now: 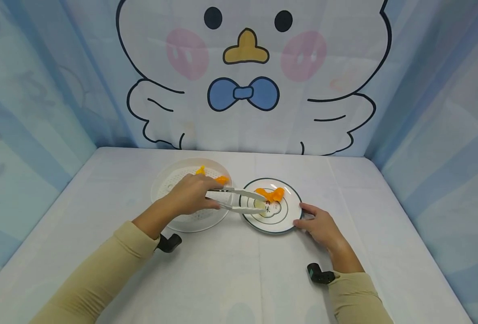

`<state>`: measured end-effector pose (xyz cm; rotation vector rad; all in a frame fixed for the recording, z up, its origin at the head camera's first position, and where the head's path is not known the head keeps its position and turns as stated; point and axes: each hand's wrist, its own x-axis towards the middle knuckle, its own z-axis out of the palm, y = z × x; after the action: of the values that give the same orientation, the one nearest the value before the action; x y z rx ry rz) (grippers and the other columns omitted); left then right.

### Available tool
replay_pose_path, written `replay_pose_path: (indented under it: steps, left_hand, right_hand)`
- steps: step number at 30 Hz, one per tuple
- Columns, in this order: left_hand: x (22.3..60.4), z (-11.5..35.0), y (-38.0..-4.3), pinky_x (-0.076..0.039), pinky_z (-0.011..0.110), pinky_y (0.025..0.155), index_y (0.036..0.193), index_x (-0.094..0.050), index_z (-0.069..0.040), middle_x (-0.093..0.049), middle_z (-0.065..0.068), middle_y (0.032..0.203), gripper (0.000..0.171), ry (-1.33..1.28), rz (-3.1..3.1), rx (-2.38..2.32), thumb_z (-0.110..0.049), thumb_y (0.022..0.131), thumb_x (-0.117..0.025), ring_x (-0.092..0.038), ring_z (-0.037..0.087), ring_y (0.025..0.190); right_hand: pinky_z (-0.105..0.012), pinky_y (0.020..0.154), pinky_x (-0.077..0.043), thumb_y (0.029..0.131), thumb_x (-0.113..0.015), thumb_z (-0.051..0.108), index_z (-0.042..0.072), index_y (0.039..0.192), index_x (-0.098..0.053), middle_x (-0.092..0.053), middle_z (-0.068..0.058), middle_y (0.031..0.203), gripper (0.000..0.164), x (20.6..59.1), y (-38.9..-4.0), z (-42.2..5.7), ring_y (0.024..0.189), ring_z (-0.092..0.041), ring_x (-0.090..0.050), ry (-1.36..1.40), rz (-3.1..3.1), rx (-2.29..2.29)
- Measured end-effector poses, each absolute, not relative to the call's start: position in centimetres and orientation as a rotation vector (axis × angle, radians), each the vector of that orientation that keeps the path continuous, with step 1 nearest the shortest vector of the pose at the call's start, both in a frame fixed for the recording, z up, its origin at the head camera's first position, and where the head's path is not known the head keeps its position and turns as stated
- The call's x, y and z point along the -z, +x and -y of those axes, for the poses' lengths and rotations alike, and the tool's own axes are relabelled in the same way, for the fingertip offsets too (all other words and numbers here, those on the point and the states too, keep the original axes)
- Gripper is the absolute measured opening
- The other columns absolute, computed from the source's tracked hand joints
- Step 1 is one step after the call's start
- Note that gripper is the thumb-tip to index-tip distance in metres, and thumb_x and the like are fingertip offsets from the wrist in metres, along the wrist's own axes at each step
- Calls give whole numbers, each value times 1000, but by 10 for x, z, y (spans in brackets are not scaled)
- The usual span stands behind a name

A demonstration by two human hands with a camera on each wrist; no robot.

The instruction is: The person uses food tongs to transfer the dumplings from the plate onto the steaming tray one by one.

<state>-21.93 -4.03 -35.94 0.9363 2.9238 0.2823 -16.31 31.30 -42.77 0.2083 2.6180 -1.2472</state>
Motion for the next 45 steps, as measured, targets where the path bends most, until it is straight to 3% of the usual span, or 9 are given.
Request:
replay_pose_path:
  steps: [14,19,29,39,45]
  left_hand:
    - [360,41,-221,-41,45,96,131,-68,-20,-66,-3,129,54,940,-2899,-251,-45,85,-79,-58,22,117]
    - [362,39,-221,-45,41,96,130,-68,-18,-67,-2,126,52,951,-2885,-259,-44,86,-78,-60,20,110]
    - [364,38,-217,-49,33,80,122,-73,-18,-71,-6,109,40,901,-2856,-408,-39,88,-77,-58,15,88]
    - [367,39,-216,-47,29,72,122,-74,-18,-71,-6,106,40,866,-2850,-479,-42,89,-76,-56,14,82]
    - [364,43,-216,-49,30,76,122,-73,-17,-72,-6,109,41,846,-2843,-571,-41,89,-77,-58,12,83]
  right_hand:
    - [-32,73,-47,91,-74,24,0,153,-36,-32,-26,155,76,430,-163,-312,91,-27,-54,195,-2630,1254]
    - [-31,74,-48,91,-73,23,-1,153,-36,-32,-26,155,76,429,-163,-312,91,-27,-54,190,-2633,1252]
    - [-30,73,-47,91,-74,24,-1,152,-36,-32,-26,155,76,425,-161,-312,91,-25,-53,187,-2629,1259]
    - [-32,75,-48,91,-74,24,-1,153,-36,-31,-26,155,76,430,-163,-313,94,-28,-54,184,-2625,1261]
    - [-31,76,-47,91,-74,25,-1,153,-36,-31,-27,156,77,431,-163,-315,99,-29,-53,177,-2629,1254]
